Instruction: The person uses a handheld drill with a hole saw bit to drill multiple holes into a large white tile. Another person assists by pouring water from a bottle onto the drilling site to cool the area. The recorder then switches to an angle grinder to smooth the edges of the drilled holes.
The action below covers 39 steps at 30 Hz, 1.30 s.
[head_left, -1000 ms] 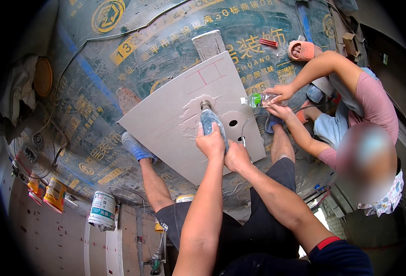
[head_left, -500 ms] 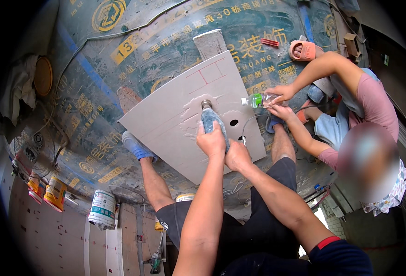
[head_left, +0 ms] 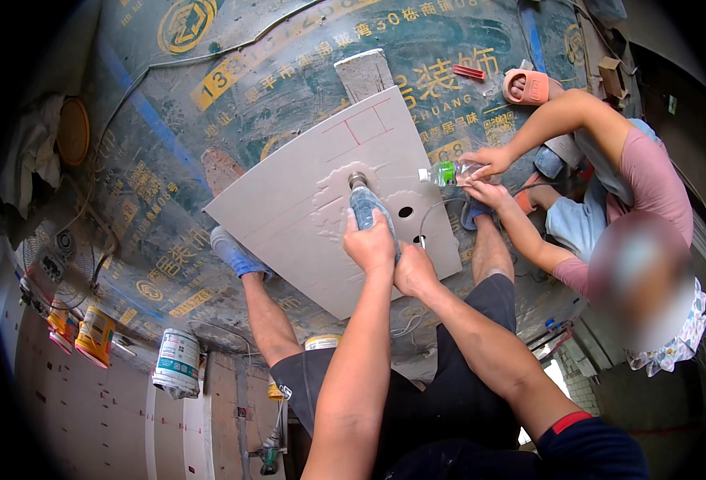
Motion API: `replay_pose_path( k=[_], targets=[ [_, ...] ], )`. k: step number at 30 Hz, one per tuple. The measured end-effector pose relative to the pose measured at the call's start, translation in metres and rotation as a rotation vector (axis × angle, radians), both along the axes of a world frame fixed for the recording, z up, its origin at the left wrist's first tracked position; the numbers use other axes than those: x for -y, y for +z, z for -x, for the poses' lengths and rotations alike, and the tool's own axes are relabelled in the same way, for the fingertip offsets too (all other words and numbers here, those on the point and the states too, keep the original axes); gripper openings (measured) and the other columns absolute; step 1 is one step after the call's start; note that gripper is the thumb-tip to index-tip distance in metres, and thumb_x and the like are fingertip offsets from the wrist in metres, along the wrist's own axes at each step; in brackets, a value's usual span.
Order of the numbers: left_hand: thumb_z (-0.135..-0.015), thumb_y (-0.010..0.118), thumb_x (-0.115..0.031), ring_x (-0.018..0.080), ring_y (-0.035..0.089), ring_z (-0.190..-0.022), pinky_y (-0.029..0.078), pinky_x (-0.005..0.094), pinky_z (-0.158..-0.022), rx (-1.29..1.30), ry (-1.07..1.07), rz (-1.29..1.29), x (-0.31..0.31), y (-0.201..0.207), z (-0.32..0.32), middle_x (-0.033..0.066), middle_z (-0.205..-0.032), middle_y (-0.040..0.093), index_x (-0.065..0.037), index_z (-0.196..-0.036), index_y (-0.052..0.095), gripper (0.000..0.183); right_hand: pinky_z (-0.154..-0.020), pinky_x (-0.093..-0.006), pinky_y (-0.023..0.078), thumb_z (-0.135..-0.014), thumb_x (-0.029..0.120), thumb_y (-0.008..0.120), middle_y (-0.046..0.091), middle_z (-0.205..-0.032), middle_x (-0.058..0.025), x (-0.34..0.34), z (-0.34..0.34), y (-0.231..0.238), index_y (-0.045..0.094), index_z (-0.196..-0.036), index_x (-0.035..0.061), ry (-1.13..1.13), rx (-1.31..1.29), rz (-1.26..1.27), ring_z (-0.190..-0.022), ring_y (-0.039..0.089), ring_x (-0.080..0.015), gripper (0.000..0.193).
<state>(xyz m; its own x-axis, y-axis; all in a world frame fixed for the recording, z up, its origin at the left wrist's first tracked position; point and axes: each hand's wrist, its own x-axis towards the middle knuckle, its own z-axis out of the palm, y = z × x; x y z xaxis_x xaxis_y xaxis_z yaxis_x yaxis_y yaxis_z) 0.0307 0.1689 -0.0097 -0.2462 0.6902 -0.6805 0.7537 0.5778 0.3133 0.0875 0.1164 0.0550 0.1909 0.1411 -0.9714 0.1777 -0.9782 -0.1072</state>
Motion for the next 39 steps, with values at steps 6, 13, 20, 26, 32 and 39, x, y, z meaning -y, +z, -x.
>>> replay_pose_path(
  k=[6, 13, 20, 26, 32, 39],
  targets=[
    [-0.083, 0.076, -0.026, 0.0385, 0.073, -0.099, 0.055, 0.0418, -0.091, -0.009, -0.014, -0.015, 0.001, 0.004, -0.004, 0.0333, -0.109, 0.072, 0.015, -0.129, 0.061, 0.064, -0.089, -0.0529, 0.053, -0.085, 0.013, 0.067, 0.070, -0.103, -0.0321, 0.007, 0.001, -0.002, 0.064, -0.113, -0.0055, -0.021, 0.015, -0.019, -0.106, 0.066, -0.0495, 0.034],
    [-0.083, 0.075, -0.027, 0.0411, 0.072, -0.104, 0.054, 0.0434, -0.093, -0.009, -0.051, 0.002, 0.000, 0.011, -0.006, 0.0332, -0.113, 0.071, 0.014, -0.131, 0.062, 0.064, -0.089, -0.0526, 0.052, -0.085, 0.010, 0.065, 0.070, -0.104, -0.0326, 0.018, 0.006, -0.008, 0.064, -0.113, -0.0052, -0.036, 0.011, -0.032, -0.107, 0.065, -0.0503, 0.032],
    [-0.084, 0.075, -0.027, 0.0414, 0.072, -0.104, 0.054, 0.0438, -0.093, -0.007, -0.037, -0.046, 0.011, 0.007, -0.003, 0.0336, -0.113, 0.070, 0.013, -0.131, 0.062, 0.063, -0.088, -0.0539, 0.052, -0.086, 0.007, 0.060, 0.069, -0.102, -0.0331, 0.029, 0.008, -0.012, 0.064, -0.111, -0.0046, -0.043, 0.021, -0.085, -0.105, 0.064, -0.0523, 0.028],
    [-0.083, 0.075, -0.026, 0.0411, 0.072, -0.103, 0.054, 0.0439, -0.092, 0.004, -0.041, -0.058, 0.017, 0.003, 0.000, 0.0329, -0.112, 0.071, 0.012, -0.131, 0.062, 0.063, -0.093, -0.0562, 0.053, -0.085, 0.020, 0.068, 0.070, -0.107, -0.0313, 0.035, 0.010, -0.016, 0.066, -0.116, 0.0000, -0.039, 0.028, -0.028, -0.107, 0.065, -0.0511, 0.037],
    [-0.083, 0.076, -0.025, 0.0409, 0.071, -0.103, 0.054, 0.0438, -0.093, 0.024, -0.040, -0.086, 0.022, 0.001, 0.003, 0.0324, -0.113, 0.071, 0.013, -0.130, 0.062, 0.062, -0.093, -0.0562, 0.052, -0.085, 0.020, 0.068, 0.070, -0.107, -0.0319, 0.036, 0.011, -0.016, 0.066, -0.117, -0.0001, -0.036, 0.025, -0.026, -0.107, 0.065, -0.0506, 0.038],
    [-0.084, 0.076, -0.026, 0.0385, 0.072, -0.104, 0.054, 0.0430, -0.094, 0.044, -0.022, -0.092, 0.023, 0.000, 0.008, 0.0324, -0.115, 0.071, 0.013, -0.132, 0.061, 0.063, -0.088, -0.0548, 0.052, -0.086, 0.012, 0.066, 0.069, -0.103, -0.0326, 0.032, 0.014, -0.012, 0.064, -0.108, -0.0040, -0.040, 0.058, -0.043, -0.106, 0.064, -0.0515, 0.027]
  ],
)
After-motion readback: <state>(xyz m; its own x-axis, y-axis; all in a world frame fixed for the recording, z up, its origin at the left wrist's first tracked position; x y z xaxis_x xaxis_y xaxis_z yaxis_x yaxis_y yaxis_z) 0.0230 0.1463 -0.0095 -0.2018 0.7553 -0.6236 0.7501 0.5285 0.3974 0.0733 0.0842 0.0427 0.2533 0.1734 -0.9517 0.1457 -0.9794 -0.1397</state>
